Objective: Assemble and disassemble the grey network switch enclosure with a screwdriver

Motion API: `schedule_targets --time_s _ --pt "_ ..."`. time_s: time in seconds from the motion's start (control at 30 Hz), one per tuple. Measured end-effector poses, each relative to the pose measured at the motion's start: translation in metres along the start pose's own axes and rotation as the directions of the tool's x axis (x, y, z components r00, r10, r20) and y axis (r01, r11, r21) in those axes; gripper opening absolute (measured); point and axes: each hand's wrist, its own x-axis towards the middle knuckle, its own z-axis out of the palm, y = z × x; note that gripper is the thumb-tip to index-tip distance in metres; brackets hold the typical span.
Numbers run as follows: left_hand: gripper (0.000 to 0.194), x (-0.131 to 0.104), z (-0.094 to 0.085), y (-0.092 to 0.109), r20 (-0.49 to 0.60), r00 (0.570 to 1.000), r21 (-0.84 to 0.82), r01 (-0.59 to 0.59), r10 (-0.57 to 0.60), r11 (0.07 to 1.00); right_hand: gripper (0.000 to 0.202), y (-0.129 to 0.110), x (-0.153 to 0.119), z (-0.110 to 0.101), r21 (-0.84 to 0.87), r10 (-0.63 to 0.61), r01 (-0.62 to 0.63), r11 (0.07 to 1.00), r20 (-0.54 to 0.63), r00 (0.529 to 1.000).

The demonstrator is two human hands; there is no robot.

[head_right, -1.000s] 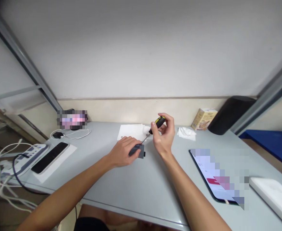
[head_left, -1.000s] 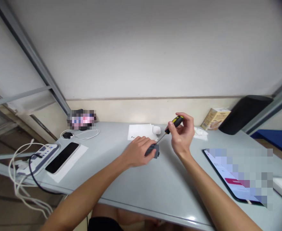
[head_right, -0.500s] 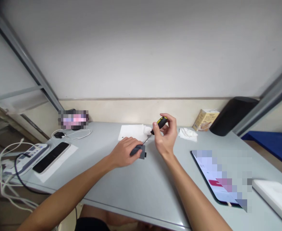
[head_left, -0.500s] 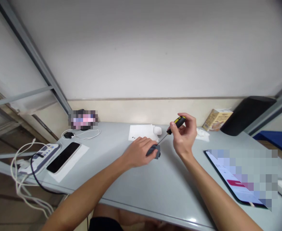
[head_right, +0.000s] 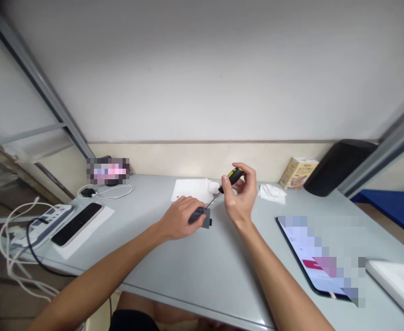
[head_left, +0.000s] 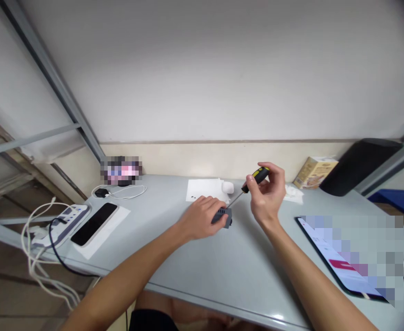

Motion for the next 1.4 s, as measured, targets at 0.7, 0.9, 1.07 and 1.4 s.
schedule_targets --time_s 0.7,0.9,1.07,1.4 --pt "0.019 0.000 -0.002 0.002 0.022 1.000 0.001 0.009 -0.009 1.000 0.039 0.003 0.002 -0.001 0.023 0.009 -0.009 1.000 -0.006 1.000" --pt "0.023 0.001 -0.002 0.003 0.042 0.999 0.023 0.016 -0.017 1.000 0.039 0.001 0.002 0.000 0.014 0.021 -0.021 1.000 0.001 1.000" --pt "0.023 0.001 -0.002 0.003 0.037 0.999 0.018 0.016 -0.017 1.000 0.037 0.001 0.002 0.000 -0.008 -0.002 0.002 1.000 0.006 1.000" --pt "0.021 0.000 0.001 0.005 -0.049 0.999 0.023 0.014 -0.013 1.000 0.035 -0.009 0.000 0.000 -0.063 -0.080 0.082 0.995 0.022 0.997"
